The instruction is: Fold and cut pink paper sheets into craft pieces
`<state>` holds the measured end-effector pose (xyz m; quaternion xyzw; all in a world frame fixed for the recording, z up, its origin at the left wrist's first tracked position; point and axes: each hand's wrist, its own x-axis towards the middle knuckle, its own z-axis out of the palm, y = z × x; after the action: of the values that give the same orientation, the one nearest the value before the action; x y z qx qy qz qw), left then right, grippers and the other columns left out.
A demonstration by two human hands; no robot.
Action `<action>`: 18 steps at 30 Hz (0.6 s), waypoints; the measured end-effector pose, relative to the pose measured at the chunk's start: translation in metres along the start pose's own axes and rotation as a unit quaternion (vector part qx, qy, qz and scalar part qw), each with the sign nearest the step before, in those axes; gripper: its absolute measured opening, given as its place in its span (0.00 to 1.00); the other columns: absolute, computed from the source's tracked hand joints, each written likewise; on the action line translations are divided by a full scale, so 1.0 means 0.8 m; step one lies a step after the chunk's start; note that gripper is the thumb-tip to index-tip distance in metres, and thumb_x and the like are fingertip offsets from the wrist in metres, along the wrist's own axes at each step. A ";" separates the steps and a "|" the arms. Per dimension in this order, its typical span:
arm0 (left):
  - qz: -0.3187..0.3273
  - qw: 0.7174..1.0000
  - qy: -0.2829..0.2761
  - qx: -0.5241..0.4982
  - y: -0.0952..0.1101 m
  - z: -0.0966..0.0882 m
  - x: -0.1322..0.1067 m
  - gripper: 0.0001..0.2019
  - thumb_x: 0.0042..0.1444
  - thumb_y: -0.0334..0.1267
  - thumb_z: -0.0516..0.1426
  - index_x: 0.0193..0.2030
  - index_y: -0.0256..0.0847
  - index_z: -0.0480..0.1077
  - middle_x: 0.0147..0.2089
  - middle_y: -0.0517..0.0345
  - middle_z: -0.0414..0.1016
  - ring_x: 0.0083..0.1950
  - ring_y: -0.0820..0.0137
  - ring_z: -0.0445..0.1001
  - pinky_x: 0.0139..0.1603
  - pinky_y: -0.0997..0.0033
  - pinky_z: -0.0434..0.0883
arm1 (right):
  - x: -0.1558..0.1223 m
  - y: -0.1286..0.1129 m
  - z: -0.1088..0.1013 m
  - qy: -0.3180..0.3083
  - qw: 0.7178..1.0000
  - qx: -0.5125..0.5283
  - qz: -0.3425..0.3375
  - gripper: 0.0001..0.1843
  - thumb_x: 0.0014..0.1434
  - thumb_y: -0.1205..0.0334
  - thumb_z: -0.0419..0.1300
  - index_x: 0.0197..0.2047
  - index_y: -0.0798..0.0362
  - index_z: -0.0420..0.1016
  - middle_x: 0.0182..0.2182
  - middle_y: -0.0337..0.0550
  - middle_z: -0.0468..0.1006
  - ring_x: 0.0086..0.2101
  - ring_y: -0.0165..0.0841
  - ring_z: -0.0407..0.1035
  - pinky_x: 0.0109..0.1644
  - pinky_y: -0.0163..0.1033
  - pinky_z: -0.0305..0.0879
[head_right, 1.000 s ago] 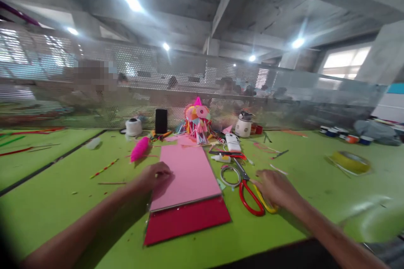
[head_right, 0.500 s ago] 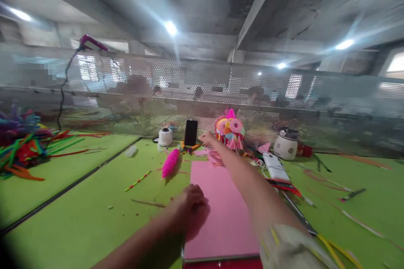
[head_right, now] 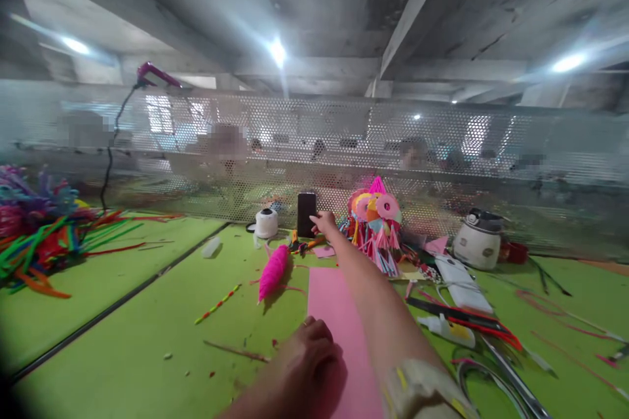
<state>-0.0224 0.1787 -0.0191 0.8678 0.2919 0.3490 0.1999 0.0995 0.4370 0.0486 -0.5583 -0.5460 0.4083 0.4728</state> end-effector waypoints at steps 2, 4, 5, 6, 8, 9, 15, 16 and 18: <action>0.000 1.000 -0.004 -0.004 -0.002 0.000 -0.002 0.12 0.47 0.23 0.54 0.21 0.43 0.70 0.27 0.50 0.71 0.33 0.65 0.67 0.44 0.59 0.65 | -0.015 -0.015 -0.013 0.014 1.000 0.000 -0.020 0.17 0.64 0.57 0.57 0.53 0.56 0.68 0.49 0.47 0.72 0.43 0.36 0.71 0.45 0.47 0.71; -0.007 0.999 0.004 -0.038 -0.006 -0.004 -0.001 0.10 0.48 0.26 0.55 0.24 0.43 0.72 0.29 0.50 0.72 0.33 0.64 0.68 0.41 0.60 0.65 | -0.040 -0.031 -0.031 0.027 0.999 0.000 -0.043 0.14 0.64 0.56 0.57 0.47 0.58 0.71 0.39 0.45 0.76 0.35 0.31 0.72 0.38 0.40 0.72; -0.013 0.997 0.016 -0.069 -0.008 -0.009 0.001 0.08 0.50 0.28 0.56 0.26 0.43 0.74 0.30 0.49 0.72 0.33 0.64 0.68 0.39 0.61 0.66 | -0.058 -0.038 -0.042 0.030 0.998 0.002 -0.053 0.13 0.63 0.56 0.58 0.42 0.59 0.71 0.32 0.42 0.76 0.29 0.29 0.71 0.32 0.35 0.70; -0.037 0.992 0.059 -0.108 -0.010 -0.016 0.005 0.06 0.51 0.31 0.56 0.29 0.43 0.75 0.32 0.49 0.73 0.34 0.64 0.69 0.38 0.62 0.66 | -0.080 -0.043 -0.053 0.030 0.997 0.005 -0.064 0.13 0.61 0.55 0.59 0.36 0.58 0.70 0.24 0.39 0.74 0.23 0.27 0.68 0.27 0.32 0.66; -0.081 0.966 0.163 -0.183 -0.014 -0.034 0.013 0.06 0.55 0.36 0.57 0.35 0.43 0.76 0.37 0.49 0.74 0.37 0.63 0.70 0.40 0.63 0.67 | -0.133 -0.046 -0.073 0.014 0.997 0.011 -0.073 0.16 0.56 0.52 0.63 0.28 0.55 0.66 0.13 0.32 0.66 0.15 0.25 0.60 0.19 0.29 0.58; -0.101 0.945 0.223 -0.218 -0.013 -0.044 0.018 0.06 0.54 0.40 0.59 0.36 0.43 0.76 0.40 0.49 0.74 0.41 0.62 0.71 0.43 0.64 0.68 | -0.164 -0.043 -0.082 0.001 0.997 0.015 -0.074 0.18 0.53 0.50 0.65 0.26 0.53 0.64 0.11 0.30 0.64 0.13 0.24 0.58 0.17 0.29 0.55; -0.226 0.828 0.179 -0.482 0.037 -0.061 0.023 0.25 0.56 0.57 0.54 0.47 0.37 0.74 0.49 0.45 0.76 0.52 0.57 0.72 0.48 0.62 0.70 | -0.348 0.006 -0.103 -0.095 0.993 0.067 -0.015 0.25 0.48 0.41 0.65 0.25 0.51 0.61 0.08 0.26 0.59 0.09 0.23 0.52 0.14 0.30 0.46; -0.225 0.807 0.113 -0.534 0.052 -0.053 0.019 0.27 0.57 0.59 0.52 0.46 0.36 0.74 0.47 0.44 0.77 0.50 0.57 0.73 0.48 0.62 0.71 | -0.371 0.012 -0.105 -0.104 0.991 0.082 -0.004 0.25 0.49 0.41 0.65 0.25 0.51 0.59 0.07 0.26 0.58 0.09 0.22 0.51 0.13 0.30 0.45; -0.258 0.762 0.040 -0.593 0.080 -0.034 0.011 0.28 0.57 0.61 0.51 0.42 0.35 0.75 0.39 0.45 0.79 0.41 0.58 0.77 0.42 0.61 0.73 | -0.406 0.019 -0.109 -0.111 0.989 0.095 0.001 0.23 0.52 0.42 0.64 0.26 0.51 0.60 0.07 0.27 0.59 0.09 0.22 0.51 0.14 0.30 0.44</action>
<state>-0.0133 0.1404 0.0387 0.4535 0.2476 0.4219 0.7450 0.1646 0.1075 0.0336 -0.4625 -0.5531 0.5183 0.4599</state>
